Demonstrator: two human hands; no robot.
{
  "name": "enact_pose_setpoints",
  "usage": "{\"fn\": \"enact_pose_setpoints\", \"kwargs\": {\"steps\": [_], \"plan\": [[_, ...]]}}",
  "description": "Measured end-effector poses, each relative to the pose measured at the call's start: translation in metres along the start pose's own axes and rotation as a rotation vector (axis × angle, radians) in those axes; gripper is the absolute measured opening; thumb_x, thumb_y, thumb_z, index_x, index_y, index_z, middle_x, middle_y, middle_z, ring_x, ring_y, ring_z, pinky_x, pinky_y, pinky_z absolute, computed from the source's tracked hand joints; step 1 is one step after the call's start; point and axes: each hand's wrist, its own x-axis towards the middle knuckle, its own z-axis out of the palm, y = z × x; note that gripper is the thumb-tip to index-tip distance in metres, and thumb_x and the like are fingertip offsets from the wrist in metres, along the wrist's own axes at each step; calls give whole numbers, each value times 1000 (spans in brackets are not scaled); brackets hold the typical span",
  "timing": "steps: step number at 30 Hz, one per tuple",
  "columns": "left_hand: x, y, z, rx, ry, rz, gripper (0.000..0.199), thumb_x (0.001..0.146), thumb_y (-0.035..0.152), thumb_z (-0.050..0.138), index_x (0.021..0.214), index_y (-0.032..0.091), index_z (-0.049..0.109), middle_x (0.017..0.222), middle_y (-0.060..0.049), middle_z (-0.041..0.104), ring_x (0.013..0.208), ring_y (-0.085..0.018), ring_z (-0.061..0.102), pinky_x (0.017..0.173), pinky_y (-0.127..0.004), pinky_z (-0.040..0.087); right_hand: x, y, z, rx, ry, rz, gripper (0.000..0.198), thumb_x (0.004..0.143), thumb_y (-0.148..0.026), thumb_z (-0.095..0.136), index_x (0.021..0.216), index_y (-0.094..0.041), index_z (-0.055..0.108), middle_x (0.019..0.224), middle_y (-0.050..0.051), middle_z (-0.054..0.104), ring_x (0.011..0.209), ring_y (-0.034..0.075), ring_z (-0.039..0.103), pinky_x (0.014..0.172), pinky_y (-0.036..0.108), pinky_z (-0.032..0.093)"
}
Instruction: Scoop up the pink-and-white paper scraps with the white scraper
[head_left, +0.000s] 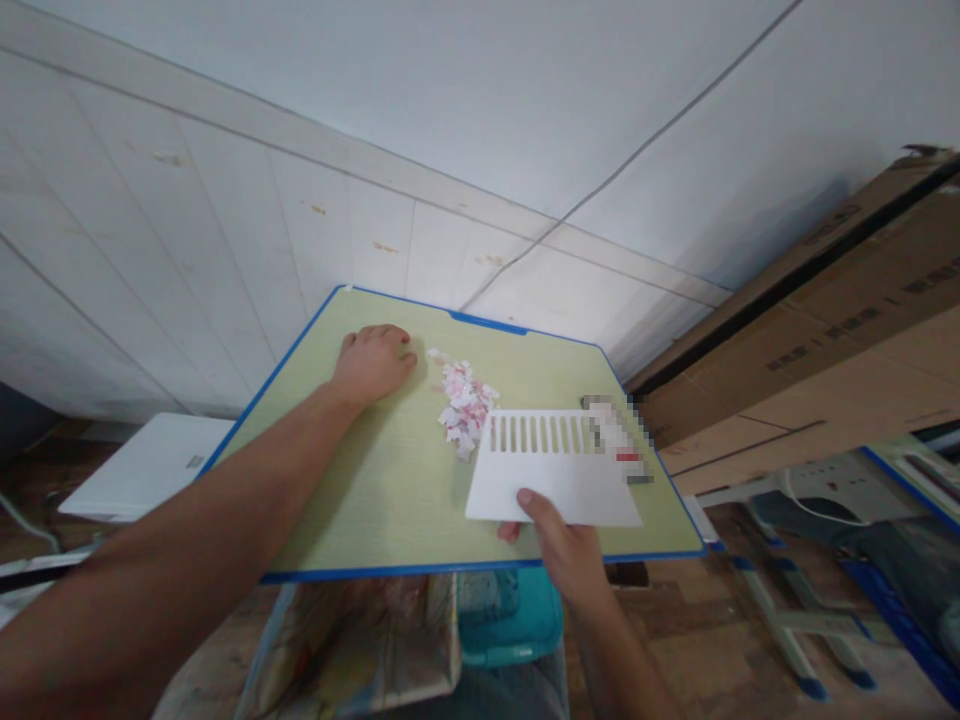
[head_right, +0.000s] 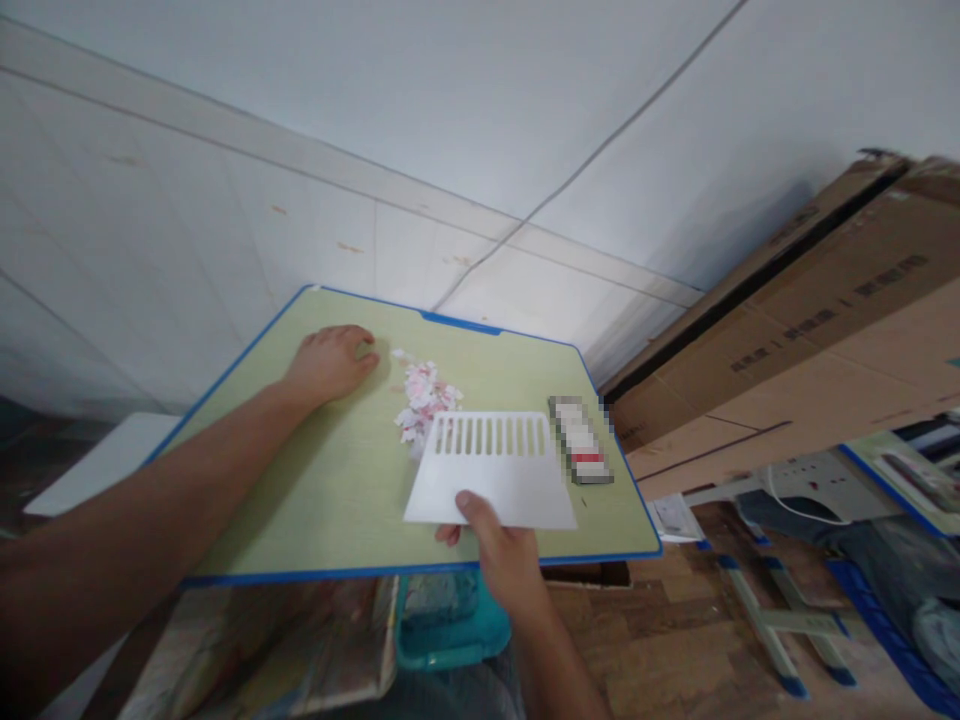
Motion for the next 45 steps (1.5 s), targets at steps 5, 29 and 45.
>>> {"fn": "enact_pose_setpoints", "kwargs": {"steps": [5, 29, 45], "plan": [[0, 0, 0, -12, -4, -1, 60, 113, 40, 57, 161, 14, 83, 178, -23, 78, 172, -46, 66, 145, -66, 49, 35, 0, -20, -76, 299, -73, 44, 106, -61, 83, 76, -28, 80, 74, 6, 87, 74, 32, 83, 104, 49, 66], [2, -3, 3, -44, 18, 1, 55, 112, 40, 60, 156, 21, 87, 175, -21, 80, 171, -46, 67, 144, -67, 49, 80, 26, -16, -167, 244, -103, 45, 105, -70, 77, 83, -30, 80, 82, 8, 89, 77, 32, 82, 101, 50, 66], [2, -4, 2, -12, 5, 7, 58, 114, 41, 57, 160, 19, 85, 178, -22, 78, 171, -46, 66, 144, -67, 50, 65, 24, -18, -269, 235, -100, 64, 108, -85, 74, 70, -34, 82, 62, 3, 72, 66, 33, 71, 92, 51, 64]]}}
